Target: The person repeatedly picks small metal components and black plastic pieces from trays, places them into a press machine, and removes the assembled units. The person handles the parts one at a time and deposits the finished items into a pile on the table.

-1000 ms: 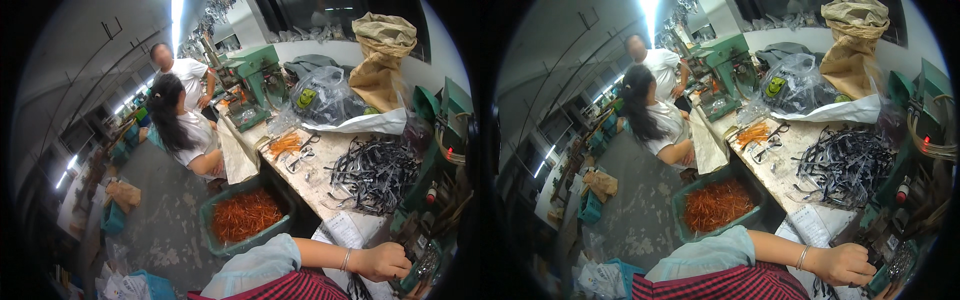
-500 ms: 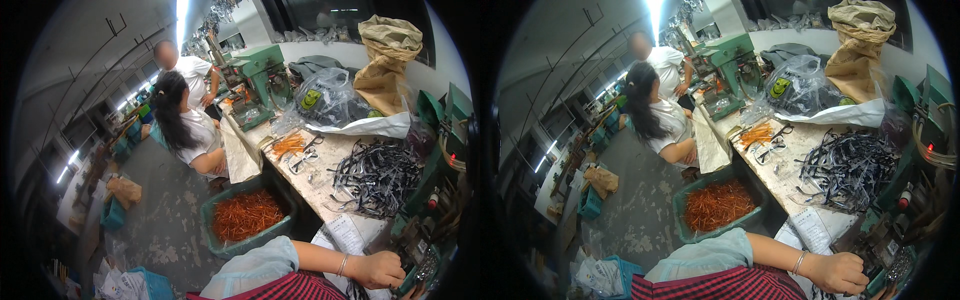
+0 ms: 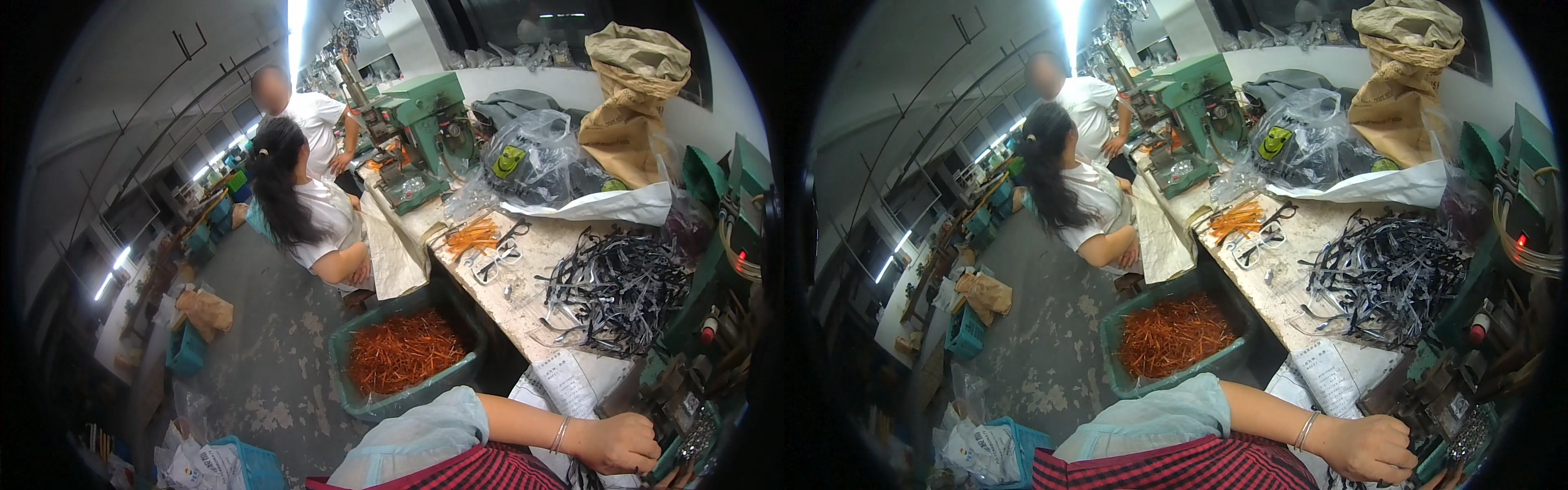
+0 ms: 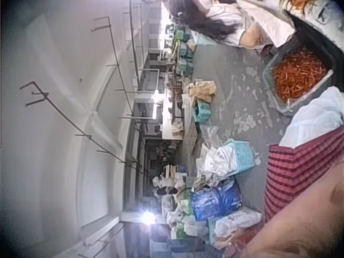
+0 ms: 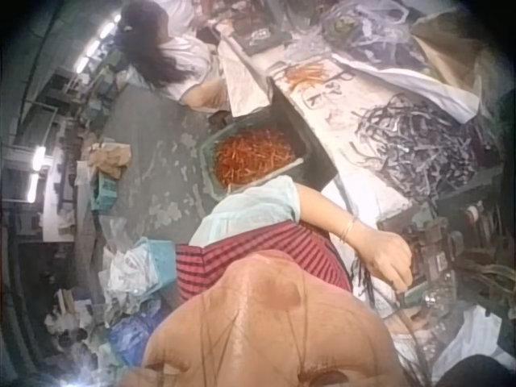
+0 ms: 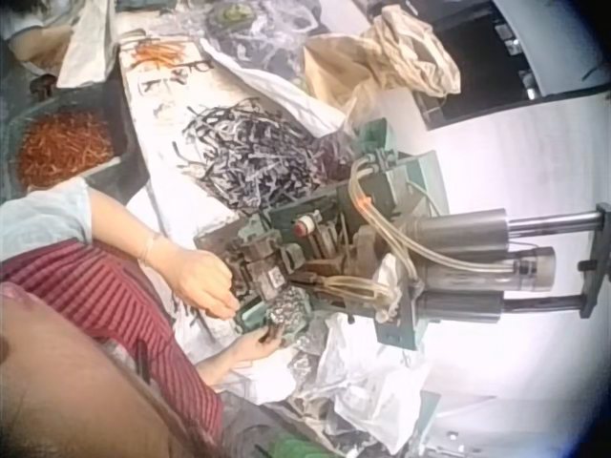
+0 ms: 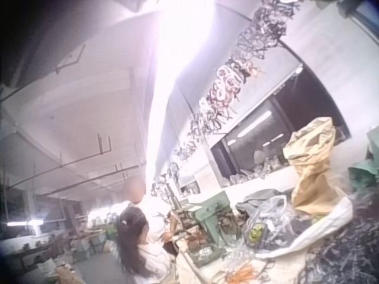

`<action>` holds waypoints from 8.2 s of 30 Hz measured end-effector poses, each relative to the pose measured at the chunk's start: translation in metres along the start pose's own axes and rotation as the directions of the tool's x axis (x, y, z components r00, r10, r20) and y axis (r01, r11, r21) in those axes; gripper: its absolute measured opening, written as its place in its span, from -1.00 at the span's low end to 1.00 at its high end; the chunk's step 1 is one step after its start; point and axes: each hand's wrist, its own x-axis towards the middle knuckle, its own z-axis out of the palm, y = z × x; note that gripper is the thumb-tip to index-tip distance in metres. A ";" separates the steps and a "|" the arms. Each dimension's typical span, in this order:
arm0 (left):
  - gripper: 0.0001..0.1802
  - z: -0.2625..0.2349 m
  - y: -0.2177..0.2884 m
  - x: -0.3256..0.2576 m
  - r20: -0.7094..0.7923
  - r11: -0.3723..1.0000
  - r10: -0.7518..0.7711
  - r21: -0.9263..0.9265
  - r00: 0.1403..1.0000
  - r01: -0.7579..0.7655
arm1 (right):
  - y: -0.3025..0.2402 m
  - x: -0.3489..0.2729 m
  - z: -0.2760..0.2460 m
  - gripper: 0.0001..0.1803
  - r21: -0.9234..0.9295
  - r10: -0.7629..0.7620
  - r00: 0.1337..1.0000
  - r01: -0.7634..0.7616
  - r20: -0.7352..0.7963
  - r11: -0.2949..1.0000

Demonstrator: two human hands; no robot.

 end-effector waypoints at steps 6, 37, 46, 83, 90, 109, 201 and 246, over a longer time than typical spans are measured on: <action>-0.85 0.001 0.000 -0.001 0.023 1.000 -0.007 -0.021 1.000 0.008 | -0.002 0.000 0.001 -0.66 -0.002 0.007 1.000 -0.007 0.010 1.000; -0.90 -0.077 0.013 0.032 -0.056 0.975 -0.050 0.212 0.997 0.061 | -0.030 -0.002 -0.005 -0.62 -0.172 0.002 1.000 -0.003 -0.007 0.985; -0.87 -0.198 0.080 0.072 -0.320 0.659 0.387 0.752 0.865 -0.016 | -0.024 -0.005 -0.005 -0.61 -0.214 0.022 0.998 -0.034 -0.056 0.976; -0.76 -0.187 0.147 0.113 -0.124 0.336 0.130 0.939 0.984 0.074 | 0.039 -0.009 -0.007 -0.57 -0.048 0.183 0.983 -0.183 -0.010 0.982; -0.69 -0.223 0.130 0.090 -0.005 0.333 0.443 0.929 0.896 -0.159 | 0.036 -0.008 -0.008 -0.57 -0.133 0.187 0.981 -0.179 0.048 0.975; -0.86 -0.222 0.047 0.001 -0.250 0.574 -0.170 0.761 0.953 0.302 | -0.017 -0.006 0.001 -0.67 -0.154 -0.061 0.995 0.048 -0.081 0.987; -0.64 -0.011 -0.010 0.009 0.187 0.963 -0.227 0.191 0.956 0.191 | -0.032 0.019 -0.006 -0.91 -0.547 0.015 0.989 0.069 0.147 0.834; -0.87 -0.076 -0.049 0.034 -0.335 0.719 -0.685 -0.453 0.647 0.527 | -0.145 0.046 0.056 -0.33 0.518 0.117 0.972 -0.210 0.205 0.829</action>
